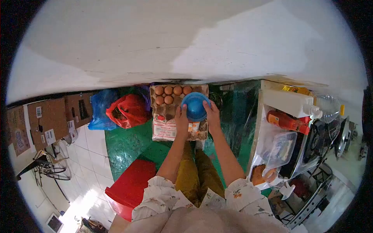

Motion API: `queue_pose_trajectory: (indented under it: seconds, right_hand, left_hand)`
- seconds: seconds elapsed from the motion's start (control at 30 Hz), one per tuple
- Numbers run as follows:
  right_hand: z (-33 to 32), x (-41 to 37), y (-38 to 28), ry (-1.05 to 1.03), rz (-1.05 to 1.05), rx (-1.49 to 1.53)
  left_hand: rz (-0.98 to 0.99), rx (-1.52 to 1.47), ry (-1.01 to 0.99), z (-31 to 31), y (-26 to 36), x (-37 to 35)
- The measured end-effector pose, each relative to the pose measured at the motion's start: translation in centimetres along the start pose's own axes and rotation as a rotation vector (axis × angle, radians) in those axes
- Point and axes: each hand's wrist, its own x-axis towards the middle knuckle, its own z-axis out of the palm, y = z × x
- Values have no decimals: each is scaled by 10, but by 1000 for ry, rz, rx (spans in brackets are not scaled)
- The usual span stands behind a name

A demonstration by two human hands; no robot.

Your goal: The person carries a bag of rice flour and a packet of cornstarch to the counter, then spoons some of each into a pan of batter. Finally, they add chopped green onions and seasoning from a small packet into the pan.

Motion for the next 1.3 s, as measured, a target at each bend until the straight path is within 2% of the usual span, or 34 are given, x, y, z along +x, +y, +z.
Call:
queue_pose_trajectory:
  seconds: [0.1,0.17,0.2,0.27,0.33,0.37,0.4,0.43,0.5,0.53,0.6,0.63,0.67,0.7,0.73,0.77,0.83,0.9,0.93,0.97,1.03,1.17,1.2,1.27,1.3]
  right_hand:
    - [2,3,6,80,-60,-33]
    - [-1,4,10,117,-73,-48]
    - [-4,-1,8,137,-71,-1]
    - [-14,-20,5,201,-73,55]
    - [-28,-57,2,227,-222,-37]
    - [-35,-82,-5,215,-249,-74]
    - [-43,-109,-16,203,-275,-111]
    - [-55,-134,-29,260,-278,-105]
    - [-80,-175,-55,214,-524,-368]
    - [-94,-186,-64,255,-530,-359]
    - [-122,-207,-82,630,-582,-508]
    - [-136,-218,-96,749,-584,-529]
    - [-144,-221,-96,942,-559,-429]
    - [-156,-227,-95,1164,-530,-311]
    - [-160,-229,-89,1195,-530,-298]
    - [-161,-232,-80,1215,-465,-184]
    - [-166,-223,-56,1256,-395,-55]
    - [-175,-208,-39,1188,-371,435]
    - [-186,-207,-39,1115,-251,528]
    - [-193,-202,-39,1130,-258,548]
    - [-201,-193,-35,1110,-143,643]
    - [-196,-196,-15,1197,-144,600]
    - [-193,-202,-18,1213,-147,615]
    - [-184,-213,-23,1095,-224,716]
    - [-183,-214,-25,1110,-228,728]
  left_hand:
    - [-76,-60,-21,-3,20,-1]
    - [-138,-228,4,-2,23,-3]
    - [-139,-225,-11,-3,7,-1]
    - [80,-84,125,-6,-45,6]
    - [344,155,213,-13,-54,-7]
    - [285,157,304,-18,-55,-14]
    - [35,16,298,-20,-33,-31]
    - [209,-219,280,-22,-69,-31]
    - [73,-93,236,1,9,-78]
    - [88,-90,197,13,7,-88]
    - [-151,-230,-150,36,4,-103]
    - [-114,-230,-262,56,25,-120]
    - [-81,-229,-374,81,57,-144]
    - [40,-216,-596,118,96,-169]
    - [51,-111,-662,136,100,-171]
    - [53,-269,-692,157,92,-177]
    - [247,-71,-708,184,100,-178]
    - [228,16,-772,195,119,-183]
    - [202,95,-809,198,127,-184]
    - [217,106,-828,200,124,-179]
    - [164,162,-970,201,122,-172]
    - [33,121,-888,193,136,-187]
    - [-2,54,-921,191,133,-185]
    - [2,44,-900,189,123,-184]
    - [0,22,-860,188,125,-186]
